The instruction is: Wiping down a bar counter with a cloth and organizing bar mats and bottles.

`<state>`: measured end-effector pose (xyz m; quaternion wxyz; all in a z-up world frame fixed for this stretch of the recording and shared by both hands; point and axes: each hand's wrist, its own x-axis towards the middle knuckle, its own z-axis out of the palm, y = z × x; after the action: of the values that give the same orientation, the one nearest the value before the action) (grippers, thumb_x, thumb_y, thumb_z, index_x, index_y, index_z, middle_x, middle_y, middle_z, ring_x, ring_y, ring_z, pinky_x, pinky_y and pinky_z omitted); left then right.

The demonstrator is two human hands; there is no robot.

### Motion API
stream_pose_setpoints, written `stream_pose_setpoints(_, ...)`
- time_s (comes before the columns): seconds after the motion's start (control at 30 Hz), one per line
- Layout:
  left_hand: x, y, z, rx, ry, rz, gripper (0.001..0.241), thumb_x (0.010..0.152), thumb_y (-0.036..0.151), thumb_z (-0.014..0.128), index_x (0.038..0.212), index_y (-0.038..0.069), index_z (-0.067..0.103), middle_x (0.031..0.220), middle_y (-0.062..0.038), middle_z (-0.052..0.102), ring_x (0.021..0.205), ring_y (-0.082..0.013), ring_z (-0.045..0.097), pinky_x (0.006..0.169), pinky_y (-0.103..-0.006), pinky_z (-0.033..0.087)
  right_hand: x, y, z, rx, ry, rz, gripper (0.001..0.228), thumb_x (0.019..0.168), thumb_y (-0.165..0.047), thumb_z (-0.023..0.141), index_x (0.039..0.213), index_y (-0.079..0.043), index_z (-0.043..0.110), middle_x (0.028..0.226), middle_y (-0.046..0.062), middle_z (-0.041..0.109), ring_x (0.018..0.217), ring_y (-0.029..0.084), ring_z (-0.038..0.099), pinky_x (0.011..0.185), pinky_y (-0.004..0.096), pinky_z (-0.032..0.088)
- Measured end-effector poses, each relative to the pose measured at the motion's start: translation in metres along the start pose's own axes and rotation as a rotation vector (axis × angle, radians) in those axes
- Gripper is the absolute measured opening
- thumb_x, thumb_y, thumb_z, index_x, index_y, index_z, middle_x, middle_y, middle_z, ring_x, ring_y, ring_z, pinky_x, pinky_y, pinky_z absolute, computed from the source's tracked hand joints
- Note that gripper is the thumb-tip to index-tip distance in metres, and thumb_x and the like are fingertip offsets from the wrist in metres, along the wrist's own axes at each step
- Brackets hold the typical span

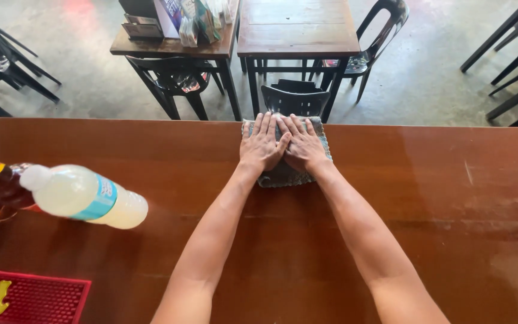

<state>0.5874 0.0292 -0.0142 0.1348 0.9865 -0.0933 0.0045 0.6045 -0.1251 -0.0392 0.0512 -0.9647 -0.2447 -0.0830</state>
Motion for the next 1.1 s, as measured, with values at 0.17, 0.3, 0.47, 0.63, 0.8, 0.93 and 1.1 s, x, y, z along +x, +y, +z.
stream_pose_setpoints(0.17, 0.023, 0.008, -0.029, 0.012, -0.097, -0.076, 0.077, 0.101, 0.064, 0.020, 0.159, 0.014, 0.035, 0.167, -0.004, 0.031, 0.158, -0.0226, 0.018, 0.129, -0.0510, 0.006, 0.028, 0.003, -0.032, 0.135, -0.191, 0.084, 0.059, 0.102, -0.032, 0.035, 0.158, -0.017, 0.039, 0.153, 0.007, 0.050, 0.144, 0.024, 0.043, 0.120, 0.044, 0.031)
stream_pose_setpoints(0.3, 0.028, 0.007, -0.030, -0.001, -0.178, -0.120, 0.072, 0.103, 0.062, 0.020, 0.153, 0.019, 0.050, 0.163, -0.001, 0.046, 0.158, -0.0202, 0.031, 0.131, -0.0524, 0.016, 0.029, 0.002, -0.042, 0.104, -0.274, 0.134, 0.050, 0.106, -0.033, 0.033, 0.151, -0.020, 0.051, 0.146, 0.005, 0.060, 0.141, 0.023, 0.051, 0.118, 0.041, 0.040)
stream_pose_setpoints(0.47, 0.014, 0.000, -0.002, 0.002, -0.001, -0.061, 0.076, 0.101, 0.064, 0.018, 0.158, 0.017, 0.035, 0.168, -0.004, 0.025, 0.157, -0.0251, 0.014, 0.126, -0.0546, 0.005, 0.020, 0.004, -0.006, 0.096, -0.044, 0.039, 0.059, 0.100, -0.032, 0.035, 0.156, -0.012, 0.037, 0.162, 0.008, 0.037, 0.151, 0.026, 0.028, 0.120, 0.050, 0.023)
stream_pose_setpoints(0.63, -0.019, 0.007, 0.006, 0.031, 0.016, -0.039, 0.080, 0.100, 0.066, 0.017, 0.163, 0.016, 0.022, 0.171, -0.004, 0.012, 0.158, -0.0249, 0.003, 0.125, -0.0547, -0.002, -0.011, -0.008, -0.001, 0.108, -0.088, 0.074, 0.062, 0.104, -0.034, 0.026, 0.162, -0.013, 0.020, 0.171, 0.004, 0.013, 0.158, 0.024, 0.006, 0.126, 0.053, 0.001)
stream_pose_setpoints(0.8, -0.058, 0.011, 0.015, 0.046, 0.054, -0.006, 0.081, 0.101, 0.066, 0.016, 0.163, 0.014, 0.017, 0.172, -0.006, 0.010, 0.159, -0.0253, 0.002, 0.125, -0.0546, -0.003, -0.049, -0.027, -0.006, 0.068, -0.067, 0.048, 0.068, 0.099, -0.033, 0.031, 0.163, -0.013, 0.018, 0.172, 0.004, 0.011, 0.159, 0.023, 0.004, 0.125, 0.053, 0.000)
stream_pose_setpoints(0.93, -0.112, 0.015, 0.013, 0.020, 0.034, 0.005, 0.082, 0.102, 0.066, 0.017, 0.164, 0.013, 0.016, 0.172, -0.006, 0.010, 0.159, -0.0253, 0.002, 0.126, -0.0546, -0.003, -0.092, -0.056, -0.017, 0.087, -0.096, 0.073, 0.067, 0.100, -0.033, 0.030, 0.164, -0.014, 0.018, 0.172, 0.003, 0.011, 0.159, 0.023, 0.004, 0.126, 0.053, 0.000)
stream_pose_setpoints(1.1, -0.185, 0.006, 0.013, 0.012, 0.047, 0.073, 0.083, 0.101, 0.066, 0.018, 0.163, 0.010, 0.016, 0.172, -0.008, 0.011, 0.158, -0.0272, 0.002, 0.124, -0.0553, -0.002, -0.148, -0.104, -0.024, 0.043, -0.114, 0.031, 0.075, 0.096, -0.038, 0.038, 0.162, -0.010, 0.017, 0.171, 0.007, 0.010, 0.158, 0.027, 0.002, 0.124, 0.054, -0.001)
